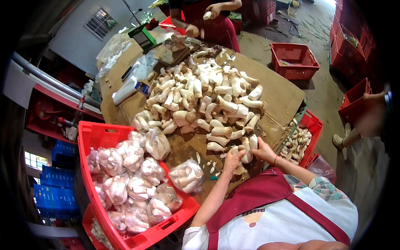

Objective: The person sorts mushrooms on a table, trims their stems, and places them into plastic bags one at a time.

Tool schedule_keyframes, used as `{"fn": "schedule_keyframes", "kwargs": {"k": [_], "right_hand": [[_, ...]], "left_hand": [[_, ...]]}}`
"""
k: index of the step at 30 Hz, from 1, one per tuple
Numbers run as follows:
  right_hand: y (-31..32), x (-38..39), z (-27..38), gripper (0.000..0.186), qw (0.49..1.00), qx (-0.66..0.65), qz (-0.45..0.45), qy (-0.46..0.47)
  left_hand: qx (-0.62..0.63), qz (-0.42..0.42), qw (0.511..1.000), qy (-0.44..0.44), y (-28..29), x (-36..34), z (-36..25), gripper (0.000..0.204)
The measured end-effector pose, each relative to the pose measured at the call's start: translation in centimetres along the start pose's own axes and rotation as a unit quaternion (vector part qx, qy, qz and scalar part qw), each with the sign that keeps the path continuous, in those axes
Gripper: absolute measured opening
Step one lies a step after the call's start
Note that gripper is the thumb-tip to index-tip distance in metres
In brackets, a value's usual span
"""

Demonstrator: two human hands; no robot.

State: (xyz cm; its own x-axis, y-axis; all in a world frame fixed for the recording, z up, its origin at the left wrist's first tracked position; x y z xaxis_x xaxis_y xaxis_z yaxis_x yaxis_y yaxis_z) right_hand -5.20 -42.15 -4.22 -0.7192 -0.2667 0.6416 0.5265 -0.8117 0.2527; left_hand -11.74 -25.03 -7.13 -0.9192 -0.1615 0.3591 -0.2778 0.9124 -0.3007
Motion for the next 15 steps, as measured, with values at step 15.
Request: {"fn": "schedule_keyframes", "kwargs": {"k": [15], "right_hand": [[-1.9, -4.8, 20.1, 0.063, 0.963, -0.112, 0.135, 0.205]], "left_hand": [[0.202, -0.008, 0.972, -0.117, 5.4, -7.7, -17.1, 0.027]]}}
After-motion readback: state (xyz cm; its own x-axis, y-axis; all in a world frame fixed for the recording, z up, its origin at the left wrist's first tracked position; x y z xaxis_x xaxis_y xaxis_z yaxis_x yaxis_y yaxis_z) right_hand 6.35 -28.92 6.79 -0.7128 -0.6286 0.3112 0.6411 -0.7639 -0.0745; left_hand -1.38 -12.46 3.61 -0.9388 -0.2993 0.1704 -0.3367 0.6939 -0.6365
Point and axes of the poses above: each hand's wrist, its own x-axis away from the middle knuckle, its own y-axis out of the back of the hand, z = x × y, the point moved 1 cm from there along -x, towards the middle knuckle, and after that the axes turned 9 degrees about -y, right-handed, at the moved point
